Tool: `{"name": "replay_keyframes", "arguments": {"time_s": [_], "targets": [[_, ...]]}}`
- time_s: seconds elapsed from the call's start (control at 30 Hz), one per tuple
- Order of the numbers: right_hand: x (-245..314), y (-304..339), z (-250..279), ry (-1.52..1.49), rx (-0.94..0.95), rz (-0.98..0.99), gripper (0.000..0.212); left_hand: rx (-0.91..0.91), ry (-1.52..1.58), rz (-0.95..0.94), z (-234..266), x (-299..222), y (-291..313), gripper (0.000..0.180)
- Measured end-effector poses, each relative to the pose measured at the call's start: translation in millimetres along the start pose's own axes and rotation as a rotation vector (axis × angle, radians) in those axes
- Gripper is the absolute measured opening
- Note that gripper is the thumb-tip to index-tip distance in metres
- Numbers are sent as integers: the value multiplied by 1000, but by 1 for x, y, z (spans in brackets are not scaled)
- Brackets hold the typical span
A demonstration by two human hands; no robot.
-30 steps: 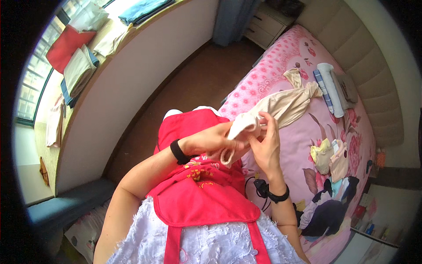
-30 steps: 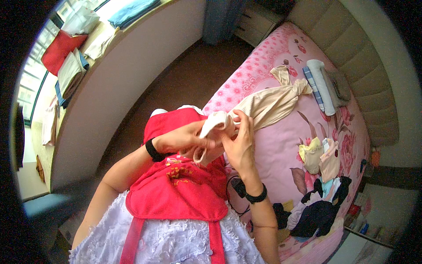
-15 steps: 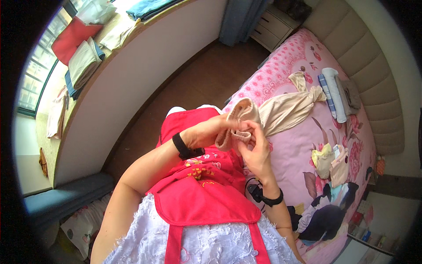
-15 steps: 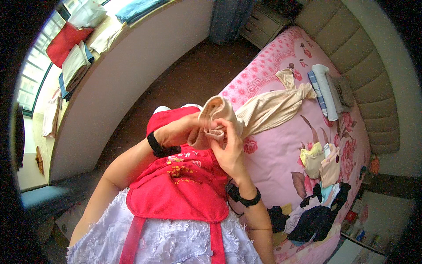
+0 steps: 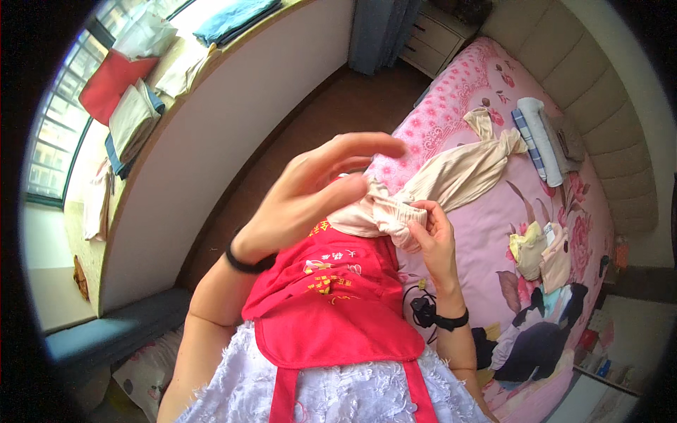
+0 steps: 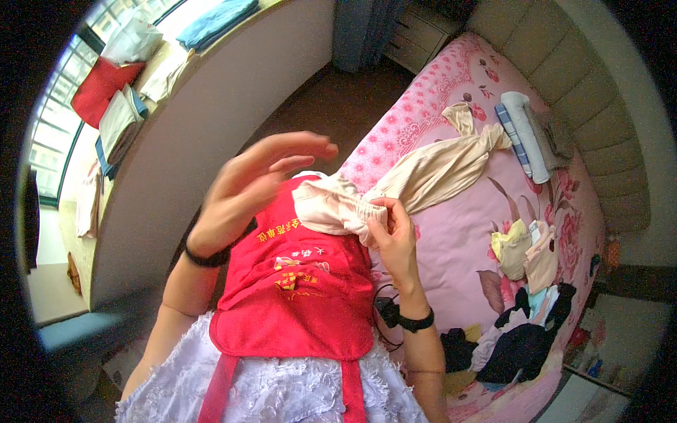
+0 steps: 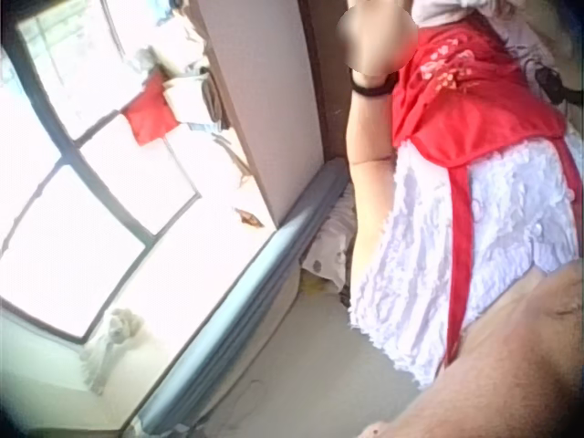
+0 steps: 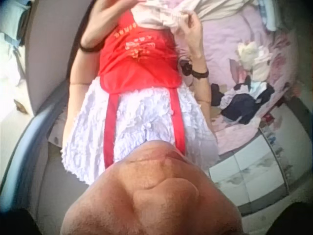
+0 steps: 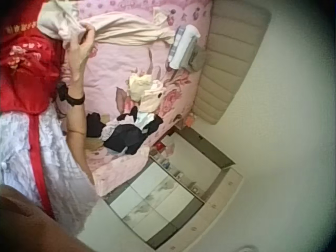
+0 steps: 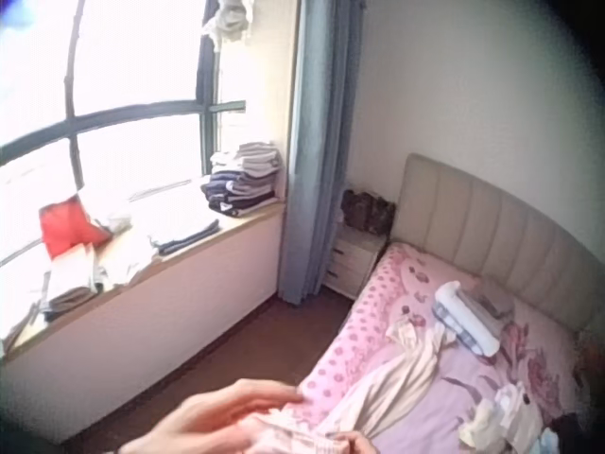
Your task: Folding a pair of light pink pants on a bed.
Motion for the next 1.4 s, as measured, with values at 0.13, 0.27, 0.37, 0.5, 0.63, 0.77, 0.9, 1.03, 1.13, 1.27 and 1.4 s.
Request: {"name": "replay_keyframes", "arguments": {"time_s": [0.13, 0.27, 0.37, 0.5, 0.63, 0.77, 0.9, 1.03, 1.13, 1.27, 1.4], "targets": [[-22, -6, 9, -17, 91, -83, 22, -34, 342, -99, -49, -96, 38, 35], [-35, -8, 2, -26, 85, -84, 21, -225, 256, -30, -73, -135, 56, 15], [-37, -9, -4, -9, 132, -79, 21, -179, 248, -77, -76, -142, 55, 15], [-38, -9, 1, 19, 97, -91, 22, -74, 298, -132, -65, -131, 46, 13], [-42, -11, 5, 63, 95, -87, 22, 26, 329, -173, -61, -129, 38, 12], [-47, -12, 6, 90, 104, -63, 22, 106, 361, -203, -57, -130, 31, 11], [-49, -13, 2, 122, 118, -50, 22, 183, 392, -222, -52, -128, 25, 10], [-41, -9, -5, 78, 127, -85, 22, 234, 403, -249, -46, -132, 23, 9], [-49, -14, 14, 116, 50, -55, 21, 234, 457, -280, -25, -104, 12, 8], [-38, -8, 6, 73, 39, -67, 21, -239, 236, -380, 11, -59, 27, 26], [-41, -6, 24, 144, 19, -44, 20, -399, 155, 164, 65, 16, 36, 20]]}}
Point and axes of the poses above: each hand's wrist, its own y-axis away from the middle knuckle, its own z-axis out of the back of the hand, x = y × z, the point moved 1 cm from there along -y, towards the middle knuckle, and after that the axes turned 4 degrees about -z, right-handed, at the moved point
